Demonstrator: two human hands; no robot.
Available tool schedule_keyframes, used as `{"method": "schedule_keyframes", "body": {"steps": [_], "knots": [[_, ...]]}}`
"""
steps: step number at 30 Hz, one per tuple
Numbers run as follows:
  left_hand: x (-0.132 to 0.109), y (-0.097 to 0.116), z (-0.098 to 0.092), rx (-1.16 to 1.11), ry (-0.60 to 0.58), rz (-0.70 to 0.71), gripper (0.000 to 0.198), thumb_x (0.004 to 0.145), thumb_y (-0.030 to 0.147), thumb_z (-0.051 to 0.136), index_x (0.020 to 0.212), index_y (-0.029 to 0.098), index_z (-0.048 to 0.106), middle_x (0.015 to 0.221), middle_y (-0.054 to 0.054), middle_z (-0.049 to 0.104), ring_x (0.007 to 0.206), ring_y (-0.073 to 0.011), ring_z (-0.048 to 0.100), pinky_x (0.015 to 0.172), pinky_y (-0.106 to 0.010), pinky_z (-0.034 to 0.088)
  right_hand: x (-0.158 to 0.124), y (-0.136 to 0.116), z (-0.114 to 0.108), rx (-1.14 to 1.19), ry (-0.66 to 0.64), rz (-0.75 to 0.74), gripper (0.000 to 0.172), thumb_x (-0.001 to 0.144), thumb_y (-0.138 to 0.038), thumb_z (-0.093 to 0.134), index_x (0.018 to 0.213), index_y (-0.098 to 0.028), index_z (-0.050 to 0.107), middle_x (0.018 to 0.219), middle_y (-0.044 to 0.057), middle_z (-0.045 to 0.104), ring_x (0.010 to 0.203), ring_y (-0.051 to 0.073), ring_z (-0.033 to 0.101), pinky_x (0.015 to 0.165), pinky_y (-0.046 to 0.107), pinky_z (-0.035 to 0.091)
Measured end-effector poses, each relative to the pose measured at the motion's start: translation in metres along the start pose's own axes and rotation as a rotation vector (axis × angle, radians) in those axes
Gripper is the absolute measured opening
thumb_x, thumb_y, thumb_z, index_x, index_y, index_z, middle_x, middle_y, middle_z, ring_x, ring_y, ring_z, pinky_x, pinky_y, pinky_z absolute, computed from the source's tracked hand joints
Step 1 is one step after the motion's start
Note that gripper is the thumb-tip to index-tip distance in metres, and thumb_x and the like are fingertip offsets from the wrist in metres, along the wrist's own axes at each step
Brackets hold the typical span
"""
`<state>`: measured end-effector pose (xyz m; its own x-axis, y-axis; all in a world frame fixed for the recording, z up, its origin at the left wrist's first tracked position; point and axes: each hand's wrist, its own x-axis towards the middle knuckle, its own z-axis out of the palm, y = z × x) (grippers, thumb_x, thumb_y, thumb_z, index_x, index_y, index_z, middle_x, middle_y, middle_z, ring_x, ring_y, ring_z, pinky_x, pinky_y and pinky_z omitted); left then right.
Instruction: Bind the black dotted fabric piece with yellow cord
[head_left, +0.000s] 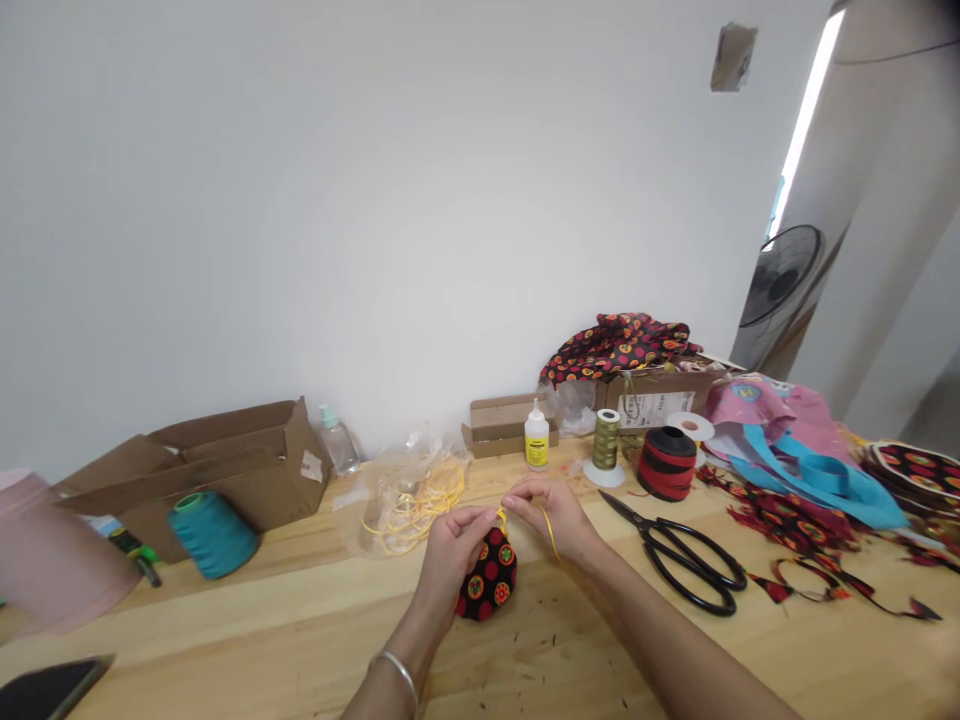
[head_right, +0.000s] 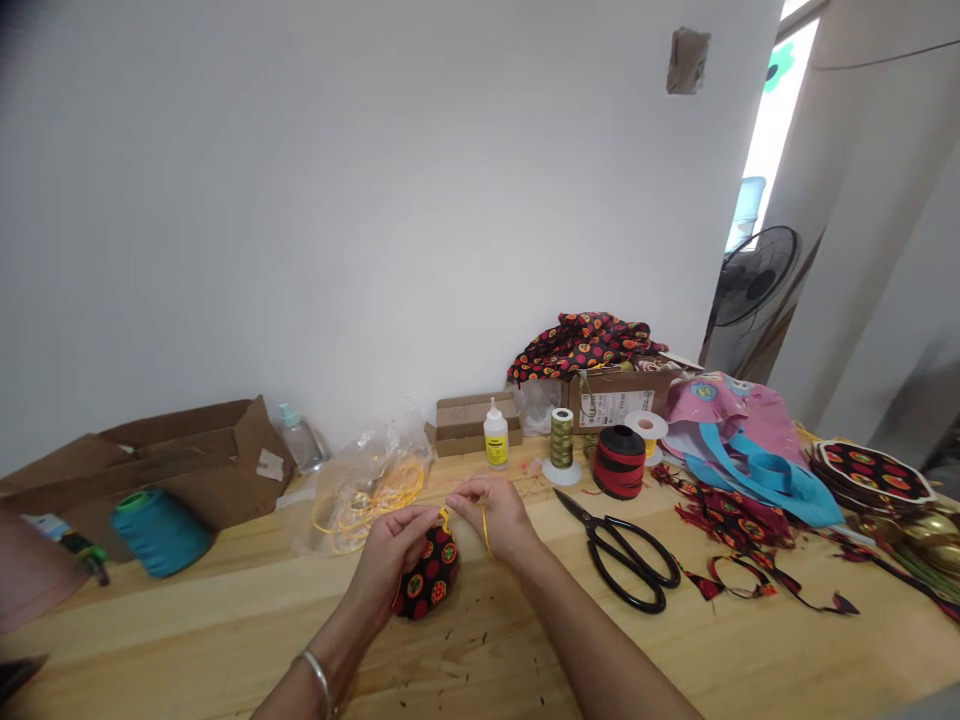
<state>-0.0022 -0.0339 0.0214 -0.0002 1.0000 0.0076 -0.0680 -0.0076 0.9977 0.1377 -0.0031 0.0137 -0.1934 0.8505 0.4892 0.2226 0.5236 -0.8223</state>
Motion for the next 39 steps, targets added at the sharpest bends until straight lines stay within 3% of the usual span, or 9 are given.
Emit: {"method": "schedule_keyframes", "body": {"steps": [6,12,16,20,25,29,32,36,39], "knots": [[-0.001,-0.002,-0.001,0.054,-0.046,0.063,0.023,0.06,0.034,0.059,0.064,0.012,0.065,0.038,0.006,0.044,0.036,-0.004,0.031,0.036,-0.016,0.022,-0.003,0.007,0.006,-0.056,0.051,0.067,0.021,0.068,-0.034,0.053,0.063,-0.016,0.062,0.06,0.002,0.058,0.057,0.013,0.05,0.056,0.024,0.039],[0.002,-0.004,-0.001,0.158,-0.038,0.143,0.019,0.059,0.03,0.06,0.066,0.014,0.067,0.057,-0.001,0.064,0.058,-0.0145,0.054,0.056,-0.022,0.04,-0.002,-0.004,-0.001,0.421,0.016,0.349,0.026,0.063,-0.037,0.058,0.054,-0.013,0.058,0.048,-0.001,0.054,0.041,0.006,0.04,0.044,0.018,0.033],[0.004,-0.004,0.0,0.253,-0.039,0.188,0.017,0.061,0.028,0.059,0.067,0.016,0.068,0.068,-0.004,0.068,0.067,-0.0184,0.058,0.064,-0.026,0.042,-0.002,-0.011,-0.006,0.636,-0.015,0.443,0.023,0.064,-0.035,0.058,0.068,-0.013,0.062,0.063,0.002,0.06,0.044,0.004,0.042,0.046,0.016,0.035],[0.005,-0.005,-0.001,0.246,0.001,0.19,0.017,0.061,0.027,0.058,0.069,0.016,0.068,0.068,-0.004,0.068,0.068,-0.0186,0.058,0.066,-0.026,0.042,-0.003,-0.015,-0.002,0.577,-0.078,0.322,0.025,0.063,-0.028,0.058,0.084,-0.015,0.062,0.08,0.006,0.063,0.062,0.01,0.054,0.062,0.023,0.042],[0.008,-0.01,-0.006,0.193,0.009,0.174,0.015,0.061,0.026,0.058,0.062,0.014,0.065,0.057,-0.001,0.062,0.058,-0.0133,0.053,0.058,-0.021,0.039,-0.007,-0.016,0.005,0.196,-0.133,0.057,0.036,0.061,-0.005,0.046,0.089,-0.02,0.062,0.085,0.002,0.063,0.081,0.016,0.054,0.078,0.031,0.039],[0.007,-0.012,-0.007,0.064,-0.005,0.075,0.025,0.064,0.032,0.054,0.048,0.013,0.055,0.036,0.008,0.034,0.035,-0.0042,0.028,0.036,-0.016,0.022,-0.009,-0.015,0.005,-0.021,-0.164,-0.107,0.05,0.06,0.0,0.035,0.096,-0.026,0.059,0.085,0.0,0.062,0.08,0.015,0.052,0.074,0.03,0.04],[0.006,-0.011,-0.005,-0.013,-0.04,0.033,0.032,0.065,0.037,0.052,0.045,0.013,0.05,0.037,0.01,0.022,0.034,-0.0028,0.017,0.035,-0.016,0.012,-0.01,-0.016,0.005,-0.071,-0.164,-0.147,0.045,0.066,-0.003,0.036,0.098,-0.026,0.057,0.086,0.0,0.062,0.079,0.015,0.052,0.073,0.029,0.04],[0.006,-0.01,-0.004,0.051,-0.04,0.048,0.027,0.06,0.037,0.058,0.063,0.011,0.06,0.039,0.008,0.032,0.035,-0.0031,0.022,0.035,-0.016,0.014,-0.01,-0.014,0.008,-0.083,-0.124,-0.146,0.031,0.072,-0.015,0.043,0.097,-0.024,0.058,0.087,0.003,0.062,0.08,0.016,0.054,0.073,0.031,0.041],[0.007,-0.01,-0.004,0.059,-0.043,0.028,0.027,0.06,0.037,0.057,0.064,0.011,0.06,0.036,0.008,0.034,0.033,-0.0031,0.023,0.035,-0.016,0.015,-0.011,-0.011,0.01,-0.079,-0.1,-0.108,0.028,0.071,-0.02,0.048,0.097,-0.025,0.058,0.09,0.003,0.062,0.081,0.017,0.055,0.074,0.032,0.042]]}}
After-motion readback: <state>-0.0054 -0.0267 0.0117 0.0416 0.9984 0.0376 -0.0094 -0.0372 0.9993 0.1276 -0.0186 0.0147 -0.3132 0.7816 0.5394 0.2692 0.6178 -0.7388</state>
